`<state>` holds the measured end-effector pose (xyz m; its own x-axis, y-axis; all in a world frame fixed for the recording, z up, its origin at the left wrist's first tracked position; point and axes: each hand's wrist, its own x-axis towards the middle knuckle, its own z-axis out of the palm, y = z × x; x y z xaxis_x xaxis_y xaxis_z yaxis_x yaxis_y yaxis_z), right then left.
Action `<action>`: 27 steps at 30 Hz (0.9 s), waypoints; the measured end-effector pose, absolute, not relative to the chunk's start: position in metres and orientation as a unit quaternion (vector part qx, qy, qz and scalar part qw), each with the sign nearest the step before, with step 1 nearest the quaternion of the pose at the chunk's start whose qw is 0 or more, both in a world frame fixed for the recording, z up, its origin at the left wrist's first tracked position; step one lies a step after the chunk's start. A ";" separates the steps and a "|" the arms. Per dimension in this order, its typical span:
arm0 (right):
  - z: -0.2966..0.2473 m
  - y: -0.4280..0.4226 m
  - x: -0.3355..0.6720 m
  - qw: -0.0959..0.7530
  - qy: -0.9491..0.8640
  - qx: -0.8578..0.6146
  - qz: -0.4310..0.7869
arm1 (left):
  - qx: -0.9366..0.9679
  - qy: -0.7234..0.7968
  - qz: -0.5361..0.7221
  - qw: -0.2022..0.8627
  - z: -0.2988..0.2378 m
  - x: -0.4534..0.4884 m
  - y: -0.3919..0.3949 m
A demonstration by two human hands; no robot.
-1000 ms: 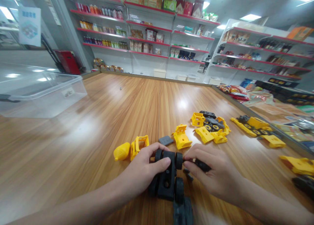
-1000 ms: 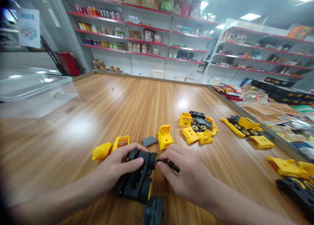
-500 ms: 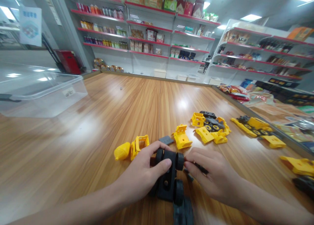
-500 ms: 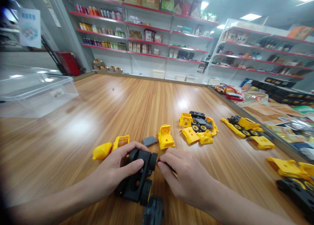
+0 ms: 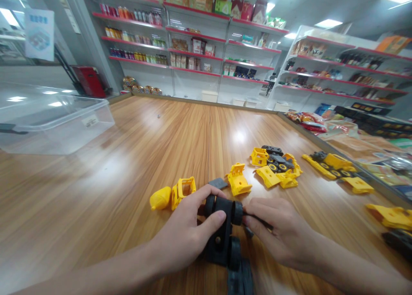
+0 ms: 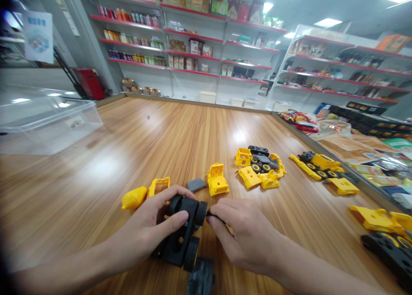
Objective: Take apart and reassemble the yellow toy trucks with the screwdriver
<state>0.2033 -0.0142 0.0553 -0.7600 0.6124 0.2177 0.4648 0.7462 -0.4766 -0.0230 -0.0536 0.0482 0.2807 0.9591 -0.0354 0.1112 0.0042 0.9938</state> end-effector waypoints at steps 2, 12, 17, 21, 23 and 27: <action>0.056 -0.015 0.202 0.174 -0.907 -0.306 0.232 | 0.605 0.457 0.393 0.520 0.049 -0.023 -0.054; 0.057 -0.014 0.203 0.253 -0.918 -0.263 0.156 | 0.549 0.437 0.392 0.595 0.048 -0.022 -0.052; 0.054 -0.016 0.202 0.216 -0.909 -0.296 0.200 | 0.620 0.457 0.388 0.506 0.052 -0.022 -0.055; 0.055 -0.018 0.200 0.199 -0.891 -0.322 0.250 | 0.628 0.463 0.385 0.493 0.053 -0.022 -0.055; 0.056 -0.018 0.201 0.221 -0.894 -0.311 0.234 | 0.618 0.466 0.385 0.503 0.051 -0.022 -0.054; 0.057 -0.017 0.201 0.237 -0.909 -0.280 0.200 | 0.623 0.473 0.373 0.500 0.049 -0.022 -0.054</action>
